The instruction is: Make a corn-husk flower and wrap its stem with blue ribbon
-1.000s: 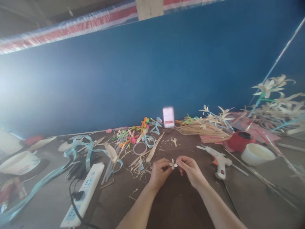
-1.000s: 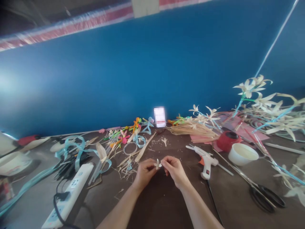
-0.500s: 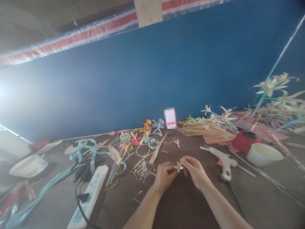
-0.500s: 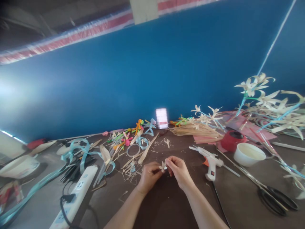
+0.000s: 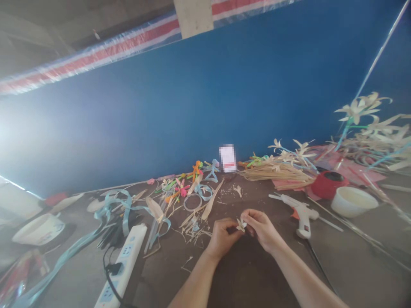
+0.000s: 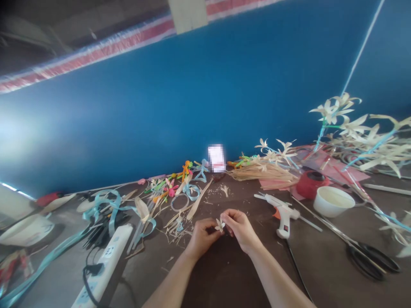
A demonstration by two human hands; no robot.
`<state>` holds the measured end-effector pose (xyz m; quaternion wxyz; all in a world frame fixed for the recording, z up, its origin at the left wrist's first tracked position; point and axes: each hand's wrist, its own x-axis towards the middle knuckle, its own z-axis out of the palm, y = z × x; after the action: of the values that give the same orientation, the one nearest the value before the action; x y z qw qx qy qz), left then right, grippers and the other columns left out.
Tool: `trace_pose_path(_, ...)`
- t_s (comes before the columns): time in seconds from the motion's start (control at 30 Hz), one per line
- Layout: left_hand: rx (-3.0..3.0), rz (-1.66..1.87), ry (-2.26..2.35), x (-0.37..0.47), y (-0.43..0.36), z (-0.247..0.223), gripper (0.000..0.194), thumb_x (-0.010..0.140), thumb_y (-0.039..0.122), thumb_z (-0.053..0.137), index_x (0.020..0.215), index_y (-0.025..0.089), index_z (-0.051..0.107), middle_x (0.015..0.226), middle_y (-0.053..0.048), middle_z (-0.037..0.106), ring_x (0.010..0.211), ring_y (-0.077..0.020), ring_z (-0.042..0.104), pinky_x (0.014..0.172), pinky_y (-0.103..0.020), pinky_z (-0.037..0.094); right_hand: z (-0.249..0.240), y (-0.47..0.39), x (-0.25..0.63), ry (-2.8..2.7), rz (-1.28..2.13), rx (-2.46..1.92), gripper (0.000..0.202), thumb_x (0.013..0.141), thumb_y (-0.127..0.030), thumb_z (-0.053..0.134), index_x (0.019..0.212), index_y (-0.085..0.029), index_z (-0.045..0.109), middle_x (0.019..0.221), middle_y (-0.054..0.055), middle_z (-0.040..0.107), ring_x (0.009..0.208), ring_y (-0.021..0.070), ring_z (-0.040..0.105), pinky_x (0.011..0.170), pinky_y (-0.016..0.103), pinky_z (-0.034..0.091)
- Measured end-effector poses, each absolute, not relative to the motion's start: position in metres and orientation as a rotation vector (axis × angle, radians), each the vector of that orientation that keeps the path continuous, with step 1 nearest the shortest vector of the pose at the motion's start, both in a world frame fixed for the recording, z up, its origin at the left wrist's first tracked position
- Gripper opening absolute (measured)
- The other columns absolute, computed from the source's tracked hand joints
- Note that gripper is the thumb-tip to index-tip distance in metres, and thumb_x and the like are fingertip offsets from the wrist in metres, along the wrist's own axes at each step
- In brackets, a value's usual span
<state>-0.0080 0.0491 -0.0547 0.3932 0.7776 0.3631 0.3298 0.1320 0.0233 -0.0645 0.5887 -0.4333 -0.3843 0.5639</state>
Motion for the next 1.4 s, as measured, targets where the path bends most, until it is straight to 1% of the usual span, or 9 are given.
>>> trace_pose_path(0.1,1.897,0.792,0.939,-0.009,0.05,-0.059,0.021,0.066,0.033,0.061,0.074,0.015,0.065,0.068,-0.003,0.063,0.06,-0.0128,0.052,0.057,-0.023,0.039,-0.064,0.023,0.132,-0.871,1.356,-0.975,0.029,0.071,-0.041,0.056,0.058,-0.016,0.05,0.04,-0.007,0.037,0.035,0.0045,0.027,0.036,0.019,0.019)
trace_pose_path(0.23,1.811,0.744,0.956,-0.01,0.05,-0.06,0.025,0.063,0.037,0.063,0.072,0.013,0.064,0.064,-0.003,0.062,0.056,-0.012,0.051,0.052,-0.021,0.038,-0.063,0.022,0.132,-0.849,1.418,-0.928,0.025,0.072,-0.038,0.056,0.061,-0.016,0.05,0.041,-0.007,0.037,0.036,0.004,0.027,0.036,0.018,0.018)
trace_pose_path(0.47,1.847,0.756,0.853,-0.009,0.047,-0.051,0.022,0.064,0.035,0.062,0.07,0.014,0.065,0.07,-0.004,0.064,0.065,-0.0149,0.055,0.062,-0.024,0.041,-0.063,0.021,0.132,-0.848,1.463,-0.892,0.025,0.073,-0.037,0.055,0.062,-0.016,0.048,0.044,-0.007,0.038,0.036,0.0034,0.025,0.036,0.018,0.017)
trace_pose_path(0.63,1.847,0.769,0.881,-0.009,0.048,-0.049,0.022,0.066,0.034,0.061,0.068,0.013,0.066,0.065,-0.003,0.063,0.062,-0.0134,0.053,0.059,-0.022,0.039,-0.062,0.022,0.132,-0.813,1.344,-0.914,0.026,0.073,-0.039,0.054,0.062,-0.017,0.045,0.042,-0.009,0.033,0.035,0.004,0.026,0.035,0.018,0.018)
trace_pose_path(0.73,1.814,0.774,0.958,-0.009,0.049,-0.05,0.024,0.066,0.035,0.06,0.069,0.012,0.066,0.062,-0.002,0.062,0.058,-0.0123,0.051,0.055,-0.021,0.038,-0.062,0.023,0.133,-0.82,1.214,-0.962,0.025,0.073,-0.04,0.054,0.064,-0.017,0.046,0.042,-0.008,0.035,0.034,0.0041,0.027,0.034,0.018,0.019)
trace_pose_path(0.83,1.773,0.785,0.976,-0.009,0.051,-0.052,0.024,0.067,0.034,0.059,0.073,0.012,0.066,0.065,-0.002,0.063,0.06,-0.0132,0.051,0.057,-0.022,0.039,-0.063,0.024,0.132,-0.851,1.115,-1.031,0.025,0.073,-0.04,0.054,0.065,-0.017,0.048,0.042,-0.008,0.036,0.034,0.0039,0.028,0.034,0.017,0.019)
trace_pose_path(0.97,1.807,0.802,0.98,-0.009,0.052,-0.053,0.02,0.067,0.031,0.059,0.071,0.012,0.066,0.063,-0.001,0.061,0.059,-0.0121,0.049,0.056,-0.021,0.037,-0.064,0.024,0.131,-0.92,1.041,-1.098,0.025,0.073,-0.04,0.054,0.064,-0.017,0.05,0.04,-0.008,0.036,0.034,0.0043,0.029,0.036,0.017,0.021)
trace_pose_path(1.23,1.896,0.849,1.019,-0.009,0.052,-0.058,0.016,0.069,0.027,0.057,0.062,0.013,0.06,0.058,0.002,0.053,0.054,-0.0085,0.043,0.052,-0.019,0.033,-0.062,0.023,0.129,-1.003,1.037,-1.14,0.025,0.074,-0.038,0.052,0.064,-0.016,0.052,0.043,-0.007,0.037,0.038,0.0046,0.029,0.038,0.017,0.023)
trace_pose_path(1.4,1.971,0.909,1.02,-0.008,0.052,-0.06,0.011,0.069,0.022,0.057,0.063,0.014,0.062,0.061,0.0,0.056,0.056,-0.0095,0.047,0.052,-0.019,0.033,-0.062,0.024,0.13,-0.972,1.06,-1.156,0.025,0.074,-0.038,0.052,0.063,-0.016,0.051,0.042,-0.007,0.038,0.036,0.0041,0.03,0.036,0.017,0.023)
